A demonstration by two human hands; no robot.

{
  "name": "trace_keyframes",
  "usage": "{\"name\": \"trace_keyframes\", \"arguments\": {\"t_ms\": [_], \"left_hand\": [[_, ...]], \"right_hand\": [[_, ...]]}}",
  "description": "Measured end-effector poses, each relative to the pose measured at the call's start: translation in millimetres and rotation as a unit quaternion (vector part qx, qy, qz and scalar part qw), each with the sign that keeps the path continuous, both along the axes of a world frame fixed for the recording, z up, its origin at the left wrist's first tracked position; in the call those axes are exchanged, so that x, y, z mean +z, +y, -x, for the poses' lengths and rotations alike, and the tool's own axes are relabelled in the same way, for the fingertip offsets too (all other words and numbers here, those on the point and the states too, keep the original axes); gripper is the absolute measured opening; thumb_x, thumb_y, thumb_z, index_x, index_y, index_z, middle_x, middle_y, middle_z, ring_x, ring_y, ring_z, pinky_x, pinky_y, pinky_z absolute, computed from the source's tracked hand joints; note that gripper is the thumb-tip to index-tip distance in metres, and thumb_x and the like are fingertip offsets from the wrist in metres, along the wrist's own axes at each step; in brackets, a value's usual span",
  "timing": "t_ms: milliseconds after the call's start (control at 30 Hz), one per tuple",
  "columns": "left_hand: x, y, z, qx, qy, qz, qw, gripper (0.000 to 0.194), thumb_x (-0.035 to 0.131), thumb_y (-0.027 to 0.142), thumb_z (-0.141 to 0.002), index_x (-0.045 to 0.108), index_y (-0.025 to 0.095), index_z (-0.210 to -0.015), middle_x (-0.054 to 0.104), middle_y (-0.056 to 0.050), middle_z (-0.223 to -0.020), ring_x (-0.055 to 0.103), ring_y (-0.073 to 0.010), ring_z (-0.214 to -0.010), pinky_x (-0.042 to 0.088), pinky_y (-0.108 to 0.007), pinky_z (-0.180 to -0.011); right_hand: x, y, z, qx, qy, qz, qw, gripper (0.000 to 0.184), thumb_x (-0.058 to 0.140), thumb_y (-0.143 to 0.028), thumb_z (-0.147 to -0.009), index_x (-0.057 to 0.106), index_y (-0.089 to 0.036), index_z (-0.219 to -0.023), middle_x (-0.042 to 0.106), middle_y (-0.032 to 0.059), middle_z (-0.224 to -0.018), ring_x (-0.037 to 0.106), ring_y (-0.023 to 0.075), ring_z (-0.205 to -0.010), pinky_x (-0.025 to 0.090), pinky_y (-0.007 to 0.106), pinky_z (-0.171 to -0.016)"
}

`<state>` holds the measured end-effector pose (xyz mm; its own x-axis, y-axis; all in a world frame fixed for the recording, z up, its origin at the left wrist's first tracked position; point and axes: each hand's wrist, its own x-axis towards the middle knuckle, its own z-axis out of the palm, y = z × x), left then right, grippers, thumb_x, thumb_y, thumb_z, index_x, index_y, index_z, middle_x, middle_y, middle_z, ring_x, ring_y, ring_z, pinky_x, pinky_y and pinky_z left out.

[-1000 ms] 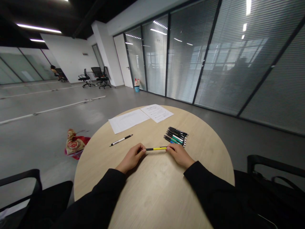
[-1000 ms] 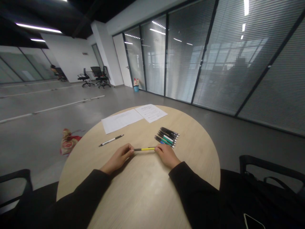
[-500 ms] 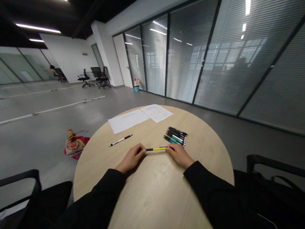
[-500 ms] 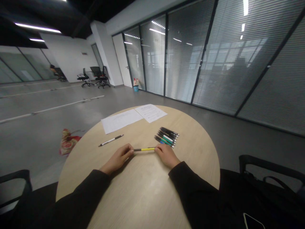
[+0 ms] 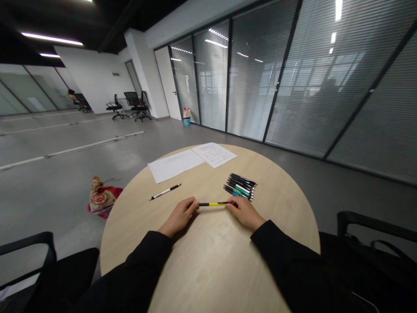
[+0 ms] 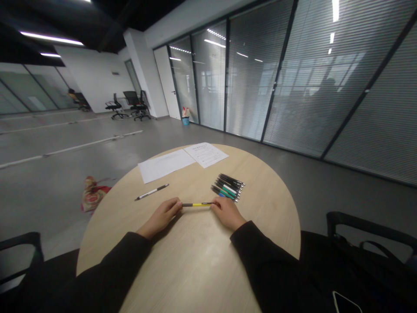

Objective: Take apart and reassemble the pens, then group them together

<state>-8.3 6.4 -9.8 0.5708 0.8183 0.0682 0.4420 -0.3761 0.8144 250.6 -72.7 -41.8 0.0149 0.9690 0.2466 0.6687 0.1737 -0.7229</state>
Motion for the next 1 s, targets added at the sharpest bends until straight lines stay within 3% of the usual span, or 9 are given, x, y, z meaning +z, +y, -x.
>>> {"name": "trace_keyframes", "arguments": {"t_ms": [1000], "left_hand": [[5.4,-1.9,-1.4,-0.015,0.023,-0.022,0.999,0.048,0.04,0.056,-0.096,0.054,0.019,-0.068,0.055,0.0,-0.065,0.05,-0.0169,-0.063,0.038,-0.029,-0.065]], "right_hand": [[-3.5,1.9,-1.0,0.001,0.007,-0.01,1.0,0.014,0.061,-0.021,-0.088,0.074,-0.018,-0.092,0.07,0.0029,-0.082,0.058,0.0158,-0.073,0.039,0.026,-0.066]]}}
